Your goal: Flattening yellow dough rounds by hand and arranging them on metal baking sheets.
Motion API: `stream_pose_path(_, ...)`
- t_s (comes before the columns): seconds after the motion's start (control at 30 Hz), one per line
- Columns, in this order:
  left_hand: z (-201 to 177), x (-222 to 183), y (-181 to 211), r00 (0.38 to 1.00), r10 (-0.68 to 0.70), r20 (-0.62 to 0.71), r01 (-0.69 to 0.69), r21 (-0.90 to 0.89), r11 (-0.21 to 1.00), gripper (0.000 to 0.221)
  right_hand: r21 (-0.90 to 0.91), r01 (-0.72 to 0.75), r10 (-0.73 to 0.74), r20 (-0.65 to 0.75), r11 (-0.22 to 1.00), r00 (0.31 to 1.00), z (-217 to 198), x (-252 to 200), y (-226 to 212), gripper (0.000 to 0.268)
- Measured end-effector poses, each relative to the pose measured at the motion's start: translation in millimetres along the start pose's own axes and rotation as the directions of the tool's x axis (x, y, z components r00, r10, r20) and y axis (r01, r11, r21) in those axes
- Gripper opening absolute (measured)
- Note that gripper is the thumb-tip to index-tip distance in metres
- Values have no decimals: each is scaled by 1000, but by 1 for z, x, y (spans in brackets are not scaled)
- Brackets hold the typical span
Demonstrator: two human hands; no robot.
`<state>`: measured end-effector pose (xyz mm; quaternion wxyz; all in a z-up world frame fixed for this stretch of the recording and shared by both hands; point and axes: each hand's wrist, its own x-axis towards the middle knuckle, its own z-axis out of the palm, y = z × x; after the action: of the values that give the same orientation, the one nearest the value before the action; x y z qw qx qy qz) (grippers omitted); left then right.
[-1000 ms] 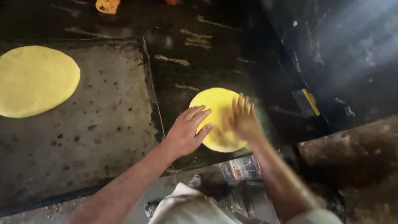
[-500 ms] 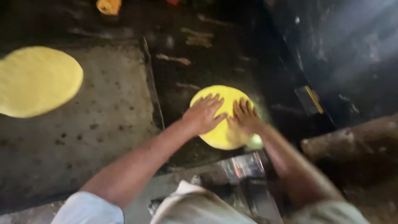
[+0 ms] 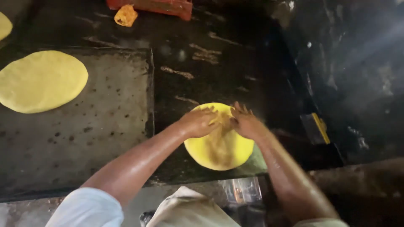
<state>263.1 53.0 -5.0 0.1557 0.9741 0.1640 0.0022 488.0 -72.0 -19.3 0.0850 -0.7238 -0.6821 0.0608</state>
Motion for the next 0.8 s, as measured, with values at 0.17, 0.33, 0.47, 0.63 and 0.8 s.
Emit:
stream_pose_path(0.17, 5, -21, -7, 988, -39, -150, 69, 197, 978, 74, -242, 41, -91, -198, 969, 976, 36, 1, -18, 73)
stream_pose_path(0.33, -19, -27, 21, 991, -119, -58, 125, 98, 987, 69, 97, -126, 77, 402, 987, 912, -13, 43, -5, 70)
stream_pose_path(0.47, 17, -50, 40, 979, -167, -117, 187, 186, 965, 71, -267, 142, -204, -219, 953, 954, 26, 38, -21, 74)
stream_pose_path(0.63, 10, -67, 55, 960, -232, -156, 243, 56, 968, 70, -143, 106, -56, 317, 984, 947, 15, 63, -12, 75)
stream_pose_path(0.8, 27, -86, 71, 937, -257, -238, 269, 15, 963, 74, -97, 149, -136, 132, 984, 982, 2, 52, -57, 73)
